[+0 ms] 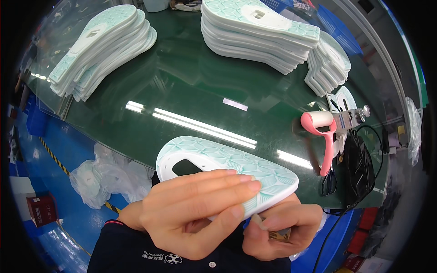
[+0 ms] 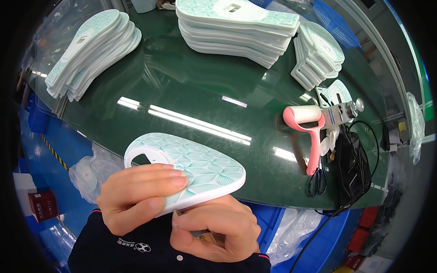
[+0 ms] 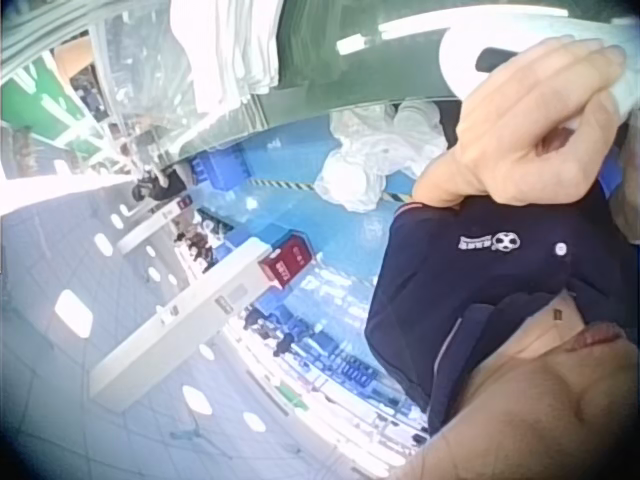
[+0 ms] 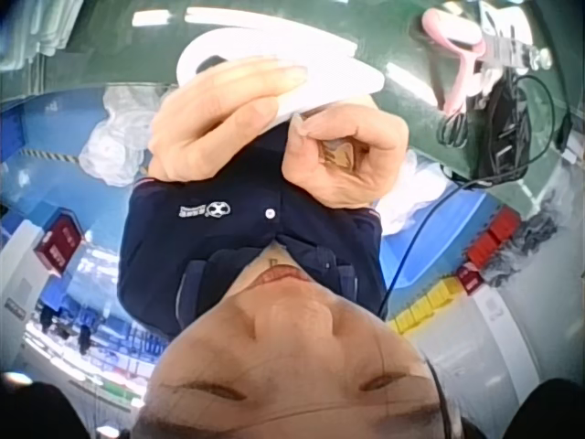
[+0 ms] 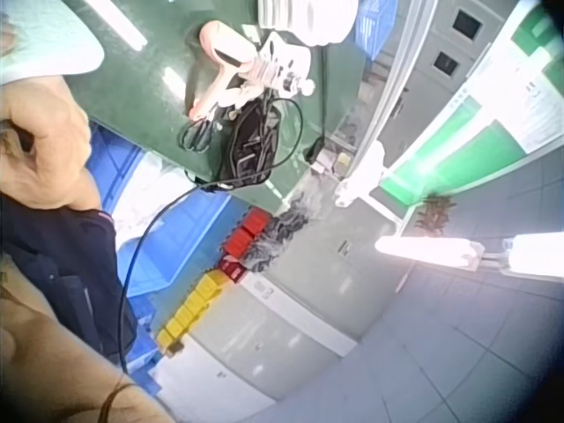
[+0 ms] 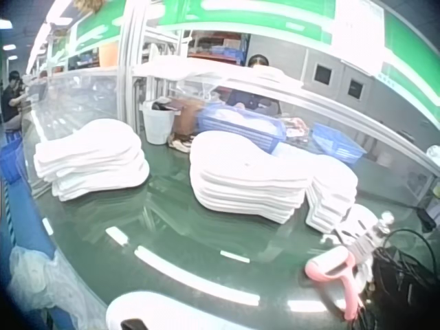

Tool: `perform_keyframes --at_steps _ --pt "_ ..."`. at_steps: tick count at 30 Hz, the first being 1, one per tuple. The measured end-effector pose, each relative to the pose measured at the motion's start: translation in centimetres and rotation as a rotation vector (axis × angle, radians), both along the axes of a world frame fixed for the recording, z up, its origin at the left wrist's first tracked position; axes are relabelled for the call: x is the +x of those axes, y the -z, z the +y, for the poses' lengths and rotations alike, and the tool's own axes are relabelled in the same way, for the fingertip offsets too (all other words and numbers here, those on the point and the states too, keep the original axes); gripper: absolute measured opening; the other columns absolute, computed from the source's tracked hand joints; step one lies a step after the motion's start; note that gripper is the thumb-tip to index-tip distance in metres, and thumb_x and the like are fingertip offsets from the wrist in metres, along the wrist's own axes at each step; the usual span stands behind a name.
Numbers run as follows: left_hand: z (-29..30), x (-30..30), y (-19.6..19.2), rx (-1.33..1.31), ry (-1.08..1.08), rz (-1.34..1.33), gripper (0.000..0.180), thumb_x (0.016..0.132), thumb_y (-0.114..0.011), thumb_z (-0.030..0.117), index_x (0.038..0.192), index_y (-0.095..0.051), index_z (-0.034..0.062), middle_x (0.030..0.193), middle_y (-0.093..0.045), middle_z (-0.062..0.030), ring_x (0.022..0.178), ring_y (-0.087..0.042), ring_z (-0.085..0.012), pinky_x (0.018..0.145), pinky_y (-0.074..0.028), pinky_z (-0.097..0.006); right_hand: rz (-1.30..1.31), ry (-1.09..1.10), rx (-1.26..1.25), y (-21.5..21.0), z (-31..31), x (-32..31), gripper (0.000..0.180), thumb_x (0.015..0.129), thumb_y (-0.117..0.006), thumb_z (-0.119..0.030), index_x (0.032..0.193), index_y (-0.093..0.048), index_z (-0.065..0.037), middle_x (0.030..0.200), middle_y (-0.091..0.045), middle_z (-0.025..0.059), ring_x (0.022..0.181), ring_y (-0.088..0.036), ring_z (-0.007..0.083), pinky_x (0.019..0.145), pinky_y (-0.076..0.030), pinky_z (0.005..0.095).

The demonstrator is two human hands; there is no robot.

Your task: The person handles white plastic shoe insoles, inspecting them and removing excess material. They use a small abrasive block to rub the edges and a pink lint roller to clean the surface. Finally, they use scissors to trim the edges of the insoles.

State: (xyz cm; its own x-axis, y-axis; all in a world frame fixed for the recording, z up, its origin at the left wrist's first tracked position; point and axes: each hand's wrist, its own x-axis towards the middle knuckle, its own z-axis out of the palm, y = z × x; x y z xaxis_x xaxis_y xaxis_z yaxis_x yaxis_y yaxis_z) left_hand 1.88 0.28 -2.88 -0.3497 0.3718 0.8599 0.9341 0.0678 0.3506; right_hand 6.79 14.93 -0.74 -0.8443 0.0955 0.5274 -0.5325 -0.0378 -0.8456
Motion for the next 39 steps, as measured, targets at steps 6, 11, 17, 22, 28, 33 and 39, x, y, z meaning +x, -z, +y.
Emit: perform_keyframes --at_steps 6,11,17,22,28,33,39 --pt "-0.1 -0.1 0.3 -0.01 0.01 -0.005 0.027 0.081 -0.051 0.003 0.105 -0.044 -0.0055 0.086 -0.059 -0.031 0.073 -0.063 -0.0363 0.061 -0.055 -0.043 -0.014 0.021 -0.114 0.9 -0.4 0.3 0.025 0.062 -0.068 0.011 0.082 -0.056 0.001 0.077 -0.061 0.0174 0.068 -0.06 0.0172 0.064 -0.047 0.0259" --pt "0.0 -0.1 0.2 -0.01 0.025 -0.027 0.026 0.081 -0.051 0.002 0.104 -0.044 -0.0058 0.086 -0.058 -0.0314 0.073 -0.063 -0.0368 0.061 -0.055 -0.044 0.0 0.062 -0.064 1.1 -0.2 0.3 0.027 0.063 -0.07 0.008 0.084 -0.055 0.001 0.078 -0.062 0.016 0.068 -0.06 0.0177 0.064 -0.047 0.0263" --pt "-0.1 -0.3 0.4 -0.004 0.07 -0.044 0.025 0.08 -0.052 0.002 0.103 -0.044 -0.0063 0.087 -0.058 -0.032 0.074 -0.063 -0.0374 0.062 -0.055 -0.044 -0.013 0.018 -0.03 0.9 0.1 0.2 0.028 0.062 -0.071 0.008 0.083 -0.056 -0.001 0.078 -0.062 0.015 0.068 -0.06 0.0178 0.065 -0.047 0.0266" --pt "0.1 -0.3 0.7 0.023 0.067 -0.036 0.026 0.08 -0.054 0.002 0.102 -0.044 -0.0059 0.086 -0.058 -0.0317 0.073 -0.064 -0.0371 0.062 -0.055 -0.043 -0.029 0.019 -0.06 0.9 0.0 0.1 0.026 0.06 -0.071 0.009 0.08 -0.058 -0.002 0.075 -0.062 0.0137 0.067 -0.059 0.0171 0.064 -0.047 0.026" --pt "0.2 -0.3 0.8 0.025 0.057 -0.045 0.027 0.079 -0.055 0.001 0.103 -0.044 -0.006 0.084 -0.059 -0.031 0.072 -0.064 -0.0365 0.062 -0.055 -0.042 -0.059 0.071 -0.118 1.0 -0.4 0.3 0.024 0.058 -0.07 0.01 0.075 -0.059 -0.001 0.076 -0.062 0.0134 0.066 -0.059 0.0166 0.063 -0.046 0.0248" --pt "0.3 -0.4 0.9 0.051 0.067 -0.04 0.026 0.079 -0.054 0.001 0.102 -0.045 -0.0063 0.084 -0.059 -0.0308 0.072 -0.064 -0.0363 0.062 -0.055 -0.042 -0.01 -0.002 0.028 0.7 0.4 0.0 0.028 0.06 -0.07 0.01 0.082 -0.055 0.0 0.075 -0.061 0.0139 0.066 -0.059 0.0161 0.064 -0.046 0.0258" --pt "0.5 -0.4 1.2 0.083 0.099 -0.089 0.024 0.078 -0.054 0.0 0.1 -0.046 -0.0061 0.085 -0.059 -0.031 0.072 -0.064 -0.0366 0.061 -0.055 -0.042 0.027 0.02 -0.074 1.7 0.2 0.1 0.028 0.06 -0.071 0.009 0.082 -0.055 0.001 0.073 -0.06 0.0139 0.064 -0.059 0.0156 0.063 -0.046 0.0252"
